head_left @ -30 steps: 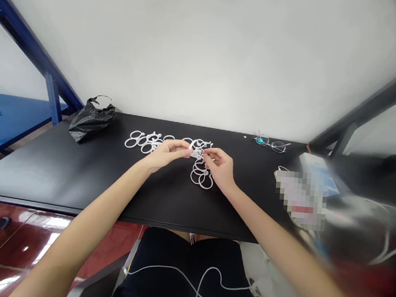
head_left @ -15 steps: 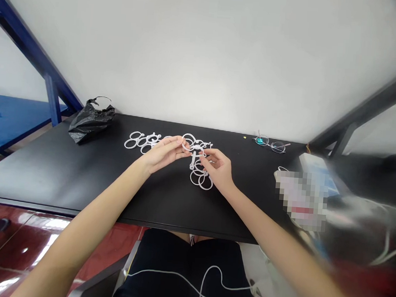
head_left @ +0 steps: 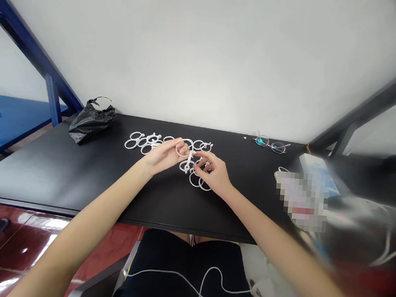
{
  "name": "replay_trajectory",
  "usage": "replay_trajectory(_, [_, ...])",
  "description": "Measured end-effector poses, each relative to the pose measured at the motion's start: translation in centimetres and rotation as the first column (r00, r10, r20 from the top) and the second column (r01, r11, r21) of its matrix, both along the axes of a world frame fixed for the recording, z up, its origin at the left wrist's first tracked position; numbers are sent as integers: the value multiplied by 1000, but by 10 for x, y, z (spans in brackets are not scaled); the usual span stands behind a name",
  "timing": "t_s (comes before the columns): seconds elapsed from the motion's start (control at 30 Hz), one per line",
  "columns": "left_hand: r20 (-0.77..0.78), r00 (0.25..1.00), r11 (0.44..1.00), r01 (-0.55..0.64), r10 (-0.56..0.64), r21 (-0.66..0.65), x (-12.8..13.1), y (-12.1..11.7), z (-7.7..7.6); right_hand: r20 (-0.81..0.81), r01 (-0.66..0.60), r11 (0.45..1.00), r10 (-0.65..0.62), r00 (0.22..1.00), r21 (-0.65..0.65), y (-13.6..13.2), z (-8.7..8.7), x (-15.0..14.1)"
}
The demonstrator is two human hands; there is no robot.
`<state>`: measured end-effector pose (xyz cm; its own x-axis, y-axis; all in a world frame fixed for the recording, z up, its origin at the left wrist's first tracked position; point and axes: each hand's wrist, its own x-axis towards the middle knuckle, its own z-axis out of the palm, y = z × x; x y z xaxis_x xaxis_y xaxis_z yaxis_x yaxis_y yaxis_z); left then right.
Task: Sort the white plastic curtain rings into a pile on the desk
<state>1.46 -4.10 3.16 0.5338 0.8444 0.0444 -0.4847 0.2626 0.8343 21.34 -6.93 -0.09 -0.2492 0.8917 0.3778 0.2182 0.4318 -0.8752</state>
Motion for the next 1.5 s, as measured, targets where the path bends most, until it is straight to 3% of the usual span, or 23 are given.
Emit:
replay_trajectory(0.17, [1,1000,1000,2,-2,1,1,-1,-1,-22,-4,1000,4,1000,3,1,-1,-2])
replay_trajectory(0.3, [22,1000,1000,-5,5,-11,0,-1,1,-73,73,997,-75,995,-27,1,-2,-3])
replay_trajectory(0.47, [25,993,991,-116,118,-61,-3,0,3,-214,127,979,-159,964,-157,3,-1,-2])
replay_trajectory(0.8, [11,982,977,-186,188,-103,-3,6,0,-347,127,961,-209,914,-244,8,4,-2])
replay_trajectory(1.1, [20,992,986,-118,121,-120,-3,3,0,-404,139,949,-249,880,-283,7,10,-1])
replay_trajectory(1.3, [-40,990,988,-138,135,-76,-3,7,-6,-394,162,947,-267,880,-278,8,10,0])
replay_trajectory(1.5, [-211,957,979,-186,199,78,2,5,-8,-394,163,951,-260,882,-264,6,12,-1])
